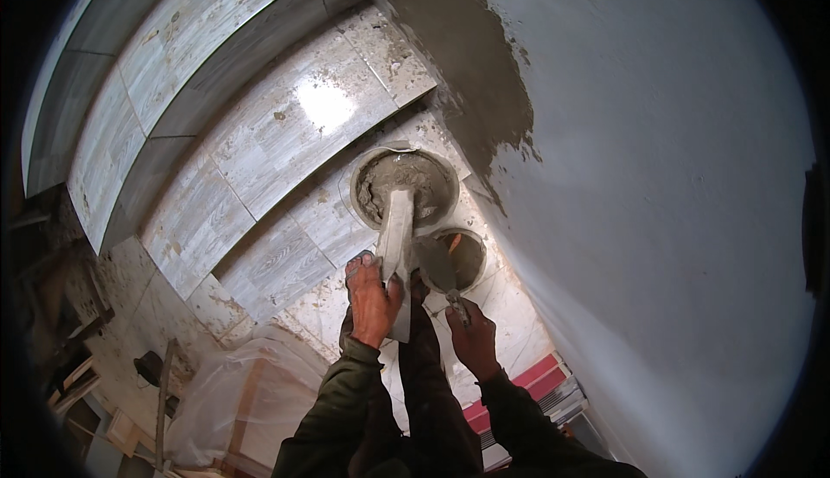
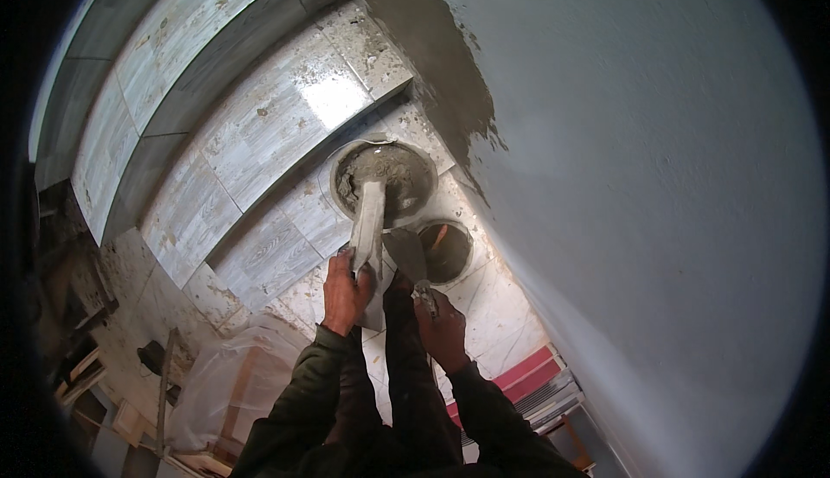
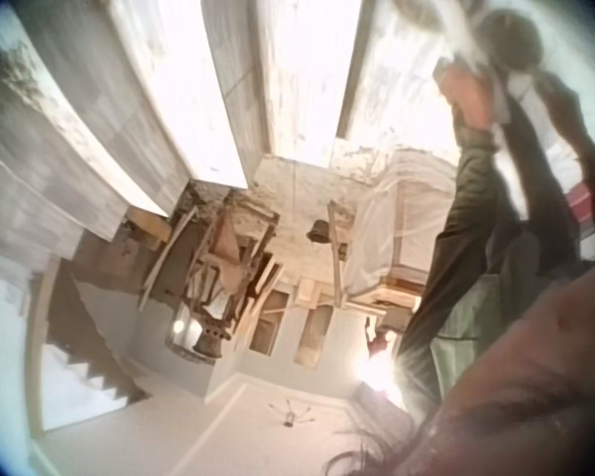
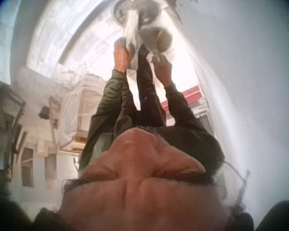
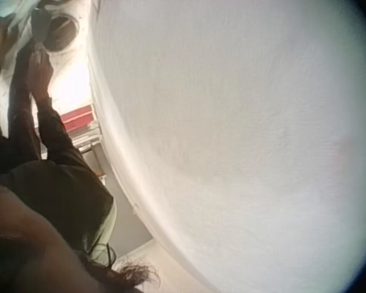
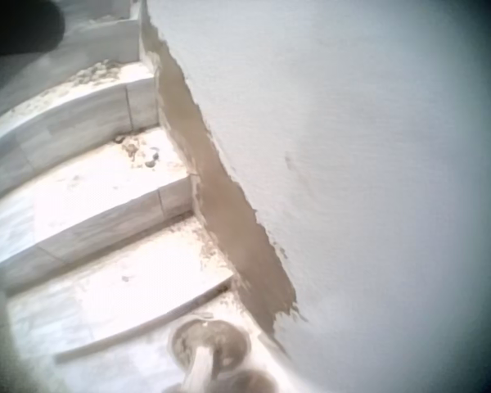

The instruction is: The person applies plaster to a wall next to a staircase using a trowel and a hawk, picking up fresh plaster from a bucket.

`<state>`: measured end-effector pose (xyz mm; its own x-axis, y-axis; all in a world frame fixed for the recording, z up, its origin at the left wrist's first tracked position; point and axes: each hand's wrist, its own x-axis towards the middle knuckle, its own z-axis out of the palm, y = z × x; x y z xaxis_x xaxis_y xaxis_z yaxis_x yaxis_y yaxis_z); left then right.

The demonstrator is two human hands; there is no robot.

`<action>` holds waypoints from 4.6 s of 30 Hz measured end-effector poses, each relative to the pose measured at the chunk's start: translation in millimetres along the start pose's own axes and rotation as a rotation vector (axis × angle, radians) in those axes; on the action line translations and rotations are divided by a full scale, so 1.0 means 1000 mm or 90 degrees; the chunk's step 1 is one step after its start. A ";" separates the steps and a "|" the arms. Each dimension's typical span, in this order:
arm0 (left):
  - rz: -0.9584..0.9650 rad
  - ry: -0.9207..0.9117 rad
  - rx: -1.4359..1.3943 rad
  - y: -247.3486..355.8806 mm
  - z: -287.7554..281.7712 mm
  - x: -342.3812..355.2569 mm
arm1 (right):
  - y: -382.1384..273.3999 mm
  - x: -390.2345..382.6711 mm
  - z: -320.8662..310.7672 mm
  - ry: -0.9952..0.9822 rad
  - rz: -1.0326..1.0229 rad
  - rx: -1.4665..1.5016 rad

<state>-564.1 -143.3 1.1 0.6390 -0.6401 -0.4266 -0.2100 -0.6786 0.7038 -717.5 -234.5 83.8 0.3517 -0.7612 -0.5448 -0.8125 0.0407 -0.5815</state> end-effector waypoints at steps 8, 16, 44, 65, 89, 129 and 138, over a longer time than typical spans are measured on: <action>0.035 -0.110 -0.097 -0.056 0.010 -0.027 | 0.023 0.064 0.030 -0.194 0.164 0.280; -0.372 -0.090 -0.623 -0.021 -0.025 -0.035 | 0.037 0.140 0.048 -0.066 -0.125 -0.159; -0.134 0.049 -0.432 -0.034 0.106 0.076 | 0.318 0.113 0.120 0.012 0.078 -0.138; -0.091 0.121 -0.121 -0.063 0.057 -0.012 | 0.371 0.198 0.203 0.164 -0.093 -0.167; -0.317 -0.007 0.042 -0.140 0.019 -0.215 | 0.381 0.130 0.136 0.222 0.144 0.332; -0.335 -0.098 0.208 -0.151 0.019 -0.221 | 0.155 0.154 -0.005 0.095 -0.384 -0.369; -0.353 -0.090 0.168 -0.158 0.015 -0.220 | 0.111 0.198 0.010 0.098 -0.356 -0.389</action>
<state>-682.7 99.1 -24.4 0.6050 -0.1974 -0.7714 -0.0630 -0.9776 0.2007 -733.6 -373.8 -94.7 0.7462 -0.6463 -0.1595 -0.6614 -0.6927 -0.2875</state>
